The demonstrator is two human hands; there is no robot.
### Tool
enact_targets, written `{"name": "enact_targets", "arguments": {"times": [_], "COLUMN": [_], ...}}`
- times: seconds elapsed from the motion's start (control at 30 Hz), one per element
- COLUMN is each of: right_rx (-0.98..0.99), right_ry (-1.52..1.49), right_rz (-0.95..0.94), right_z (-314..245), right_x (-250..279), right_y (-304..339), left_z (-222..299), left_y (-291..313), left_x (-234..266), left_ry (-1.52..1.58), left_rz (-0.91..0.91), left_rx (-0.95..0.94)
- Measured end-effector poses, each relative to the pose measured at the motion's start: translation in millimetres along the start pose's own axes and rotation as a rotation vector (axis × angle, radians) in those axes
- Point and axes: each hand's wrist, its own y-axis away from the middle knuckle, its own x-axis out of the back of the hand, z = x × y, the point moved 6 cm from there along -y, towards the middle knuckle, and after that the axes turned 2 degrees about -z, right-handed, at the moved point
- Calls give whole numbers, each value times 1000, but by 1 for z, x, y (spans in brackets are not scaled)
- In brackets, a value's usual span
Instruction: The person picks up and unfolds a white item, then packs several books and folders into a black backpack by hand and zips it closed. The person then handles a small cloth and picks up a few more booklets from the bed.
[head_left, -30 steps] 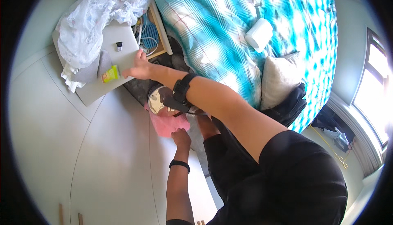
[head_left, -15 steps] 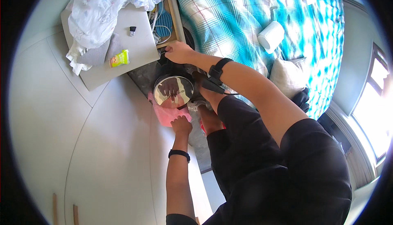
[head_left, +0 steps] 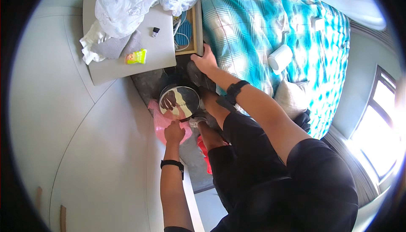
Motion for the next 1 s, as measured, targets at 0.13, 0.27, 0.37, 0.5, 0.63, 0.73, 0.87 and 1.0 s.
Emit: {"name": "enact_targets", "arguments": {"times": [0.13, 0.27, 0.37, 0.5, 0.63, 0.73, 0.87, 1.0], "right_rx": [-217, -221, -247, 167, 155, 129, -186, -304], "right_ry": [-50, -211, -185, 664, 394, 527, 640, 850], "right_rz": [-75, -490, -762, -574, -347, -398, -338, -419], "right_z": [5, -3, -65, -44, -35, 23, 135, 282], "right_x": [-28, -42, -62, 1, 49, 80, 118, 167], "right_y": [-15, -12, 16, 3, 93, 177, 300, 431], "left_z": [17, 29, -1, 46, 17, -13, -67, -68], "left_y": [15, 44, 82, 85, 93, 99, 103, 67], "left_x": [12, 21, 16, 27, 10, -11, -50, -74], "left_ry": [151, 54, -66, 45, 59, 175, 301, 284], "left_rz": [311, 436, 487, 440, 441, 550, 286, 56], "left_rx": [-106, -123, -123, -268, -247, -348, -230, -272]}}
